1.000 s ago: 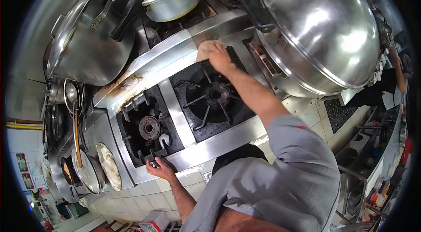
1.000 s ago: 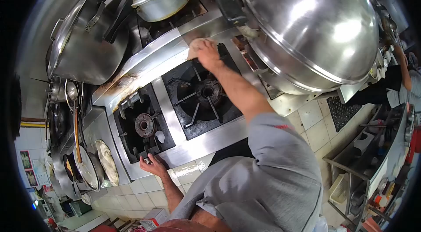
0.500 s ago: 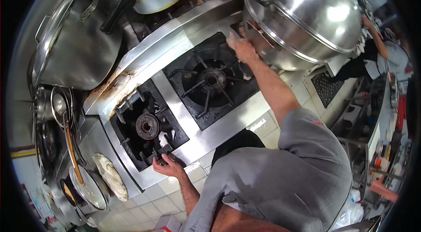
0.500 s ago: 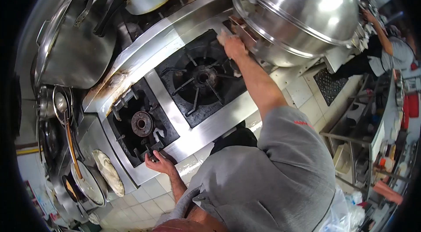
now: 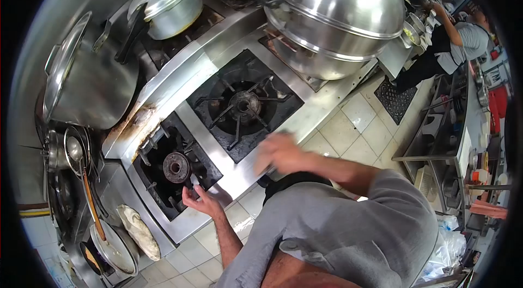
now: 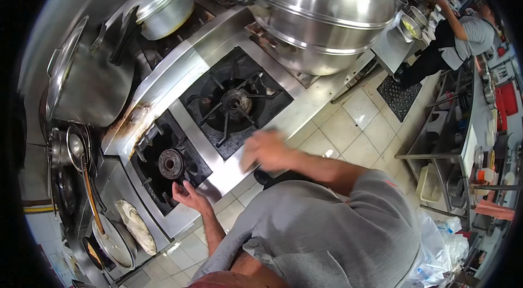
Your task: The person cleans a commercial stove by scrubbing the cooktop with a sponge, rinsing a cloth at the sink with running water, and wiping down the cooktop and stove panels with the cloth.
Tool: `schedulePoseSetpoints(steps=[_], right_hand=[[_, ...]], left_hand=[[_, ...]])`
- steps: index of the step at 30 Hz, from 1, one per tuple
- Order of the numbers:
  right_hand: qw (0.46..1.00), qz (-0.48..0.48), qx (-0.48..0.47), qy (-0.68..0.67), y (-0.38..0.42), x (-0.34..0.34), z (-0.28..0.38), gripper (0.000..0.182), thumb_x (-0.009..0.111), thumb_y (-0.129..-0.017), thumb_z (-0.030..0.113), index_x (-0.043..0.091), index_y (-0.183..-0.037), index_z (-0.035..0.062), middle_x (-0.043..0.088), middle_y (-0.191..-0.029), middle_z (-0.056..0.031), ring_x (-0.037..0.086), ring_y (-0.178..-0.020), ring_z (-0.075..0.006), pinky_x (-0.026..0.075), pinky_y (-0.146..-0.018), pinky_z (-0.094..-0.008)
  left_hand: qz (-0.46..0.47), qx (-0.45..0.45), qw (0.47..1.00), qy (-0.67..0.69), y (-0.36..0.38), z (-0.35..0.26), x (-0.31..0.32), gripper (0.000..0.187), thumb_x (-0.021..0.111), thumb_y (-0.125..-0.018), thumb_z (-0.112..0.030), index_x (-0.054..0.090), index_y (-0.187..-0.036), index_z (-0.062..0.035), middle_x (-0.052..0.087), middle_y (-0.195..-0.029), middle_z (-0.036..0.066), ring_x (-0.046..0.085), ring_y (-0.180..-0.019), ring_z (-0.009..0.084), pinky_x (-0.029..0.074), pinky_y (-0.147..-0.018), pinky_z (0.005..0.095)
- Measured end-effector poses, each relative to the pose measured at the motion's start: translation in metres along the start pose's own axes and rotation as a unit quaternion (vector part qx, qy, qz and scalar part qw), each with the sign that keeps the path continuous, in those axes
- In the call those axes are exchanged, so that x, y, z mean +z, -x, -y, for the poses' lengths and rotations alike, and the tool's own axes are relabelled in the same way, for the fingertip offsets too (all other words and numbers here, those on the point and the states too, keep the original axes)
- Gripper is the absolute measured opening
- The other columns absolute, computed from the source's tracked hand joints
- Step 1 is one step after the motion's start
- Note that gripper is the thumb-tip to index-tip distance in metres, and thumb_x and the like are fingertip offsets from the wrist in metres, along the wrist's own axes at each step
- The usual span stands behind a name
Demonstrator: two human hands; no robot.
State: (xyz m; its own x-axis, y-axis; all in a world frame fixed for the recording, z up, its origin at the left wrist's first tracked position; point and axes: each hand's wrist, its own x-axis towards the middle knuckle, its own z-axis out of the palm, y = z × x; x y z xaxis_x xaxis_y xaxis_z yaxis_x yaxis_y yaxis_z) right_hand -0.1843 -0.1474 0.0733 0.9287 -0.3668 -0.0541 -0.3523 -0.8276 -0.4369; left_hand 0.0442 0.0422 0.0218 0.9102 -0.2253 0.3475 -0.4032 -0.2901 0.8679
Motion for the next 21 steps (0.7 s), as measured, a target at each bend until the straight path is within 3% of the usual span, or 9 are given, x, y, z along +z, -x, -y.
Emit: schedulePoseSetpoints(steps=[1,3,7,11,13,15,16,18,21], right_hand=[[0.998,0.004,-0.065,0.014,-0.011,0.025,0.013,0.042,0.062,-0.067,0.015,0.058,-0.108,0.0141,0.044,-0.128,-0.0074,0.038,-0.117,-0.0331,0.030,-0.097,-0.0512],[0.964,-0.146,-0.217,0.040,-0.016,0.062,0.016,0.044,0.066,-0.067,0.021,0.056,-0.108,0.0122,0.045,-0.123,-0.0075,0.035,-0.118,-0.0301,0.031,-0.093,-0.0481],[0.949,-0.200,-0.241,0.041,0.010,0.051,-0.033,0.053,0.069,-0.063,0.037,0.054,-0.108,0.0133,0.045,-0.122,-0.0074,0.034,-0.119,-0.0300,0.031,-0.091,-0.0488],[0.961,-0.207,-0.069,0.170,0.084,-0.027,-0.148,0.057,0.070,-0.061,0.045,0.054,-0.109,0.0192,0.049,-0.117,-0.0024,0.040,-0.113,-0.0253,0.030,-0.087,-0.0513],[0.991,-0.093,0.033,0.093,0.114,-0.065,-0.220,0.063,0.066,-0.066,0.046,0.049,-0.120,0.0167,0.046,-0.120,-0.0031,0.037,-0.117,-0.0283,0.021,-0.096,-0.0597],[0.954,-0.215,0.027,0.209,0.157,-0.079,-0.294,0.051,0.066,-0.068,0.043,0.054,-0.111,0.0189,0.052,-0.112,-0.0016,0.042,-0.111,-0.0234,0.028,-0.091,-0.0535],[0.944,-0.251,0.005,0.212,0.170,-0.071,-0.340,0.050,0.063,-0.072,0.043,0.053,-0.114,0.0184,0.051,-0.115,-0.0037,0.041,-0.114,-0.0253,0.024,-0.096,-0.0550],[0.951,-0.172,0.116,0.229,0.192,-0.108,-0.365,0.049,0.058,-0.078,0.041,0.051,-0.120,0.0161,0.047,-0.122,-0.0056,0.037,-0.118,-0.0262,0.022,-0.100,-0.0513],[0.917,-0.291,0.162,0.219,0.208,-0.102,-0.438,0.047,0.057,-0.080,0.040,0.049,-0.121,0.0173,0.045,-0.125,-0.0067,0.039,-0.117,-0.0274,0.025,-0.099,-0.0478]], left_hand=[[0.017,-0.004,1.000,0.016,0.002,-0.011,0.009,0.041,0.058,-0.086,-0.020,0.043,-0.118,0.0025,0.041,-0.110,0.012,0.043,-0.096,0.0195,0.036,-0.082,0.0309],[0.036,0.005,0.998,0.056,0.010,-0.024,0.027,0.041,0.058,-0.086,-0.019,0.043,-0.118,0.0022,0.042,-0.108,0.010,0.043,-0.092,0.0168,0.037,-0.080,0.0294],[0.028,0.032,0.996,0.083,0.043,-0.053,0.050,0.042,0.059,-0.086,-0.017,0.042,-0.119,0.0007,0.045,-0.105,0.007,0.043,-0.084,0.0142,0.037,-0.076,0.0288],[-0.005,0.019,1.000,-0.004,0.102,-0.055,0.041,0.041,0.057,-0.087,-0.018,0.041,-0.120,0.0000,0.045,-0.111,0.008,0.043,-0.089,0.0163,0.038,-0.079,0.0302],[-0.025,-0.013,0.999,-0.017,0.135,-0.056,0.034,0.042,0.056,-0.087,-0.019,0.041,-0.121,0.0003,0.044,-0.110,0.008,0.042,-0.089,0.0163,0.038,-0.078,0.0311],[-0.016,-0.034,0.999,-0.034,0.166,-0.058,0.028,0.041,0.056,-0.087,-0.019,0.041,-0.121,0.0003,0.044,-0.110,0.008,0.042,-0.089,0.0162,0.038,-0.077,0.0311],[-0.008,-0.055,0.998,-0.043,0.180,-0.059,0.027,0.041,0.056,-0.087,-0.019,0.041,-0.121,0.0004,0.044,-0.109,0.008,0.042,-0.089,0.0162,0.039,-0.076,0.0312],[0.004,-0.060,0.996,-0.068,0.203,-0.057,0.026,0.041,0.056,-0.088,-0.018,0.041,-0.121,0.0005,0.044,-0.110,0.008,0.042,-0.089,0.0163,0.039,-0.076,0.0311],[0.034,-0.079,0.990,-0.109,0.222,-0.052,0.021,0.042,0.056,-0.087,-0.018,0.040,-0.122,0.0005,0.043,-0.112,0.009,0.042,-0.090,0.0167,0.039,-0.076,0.0314]])
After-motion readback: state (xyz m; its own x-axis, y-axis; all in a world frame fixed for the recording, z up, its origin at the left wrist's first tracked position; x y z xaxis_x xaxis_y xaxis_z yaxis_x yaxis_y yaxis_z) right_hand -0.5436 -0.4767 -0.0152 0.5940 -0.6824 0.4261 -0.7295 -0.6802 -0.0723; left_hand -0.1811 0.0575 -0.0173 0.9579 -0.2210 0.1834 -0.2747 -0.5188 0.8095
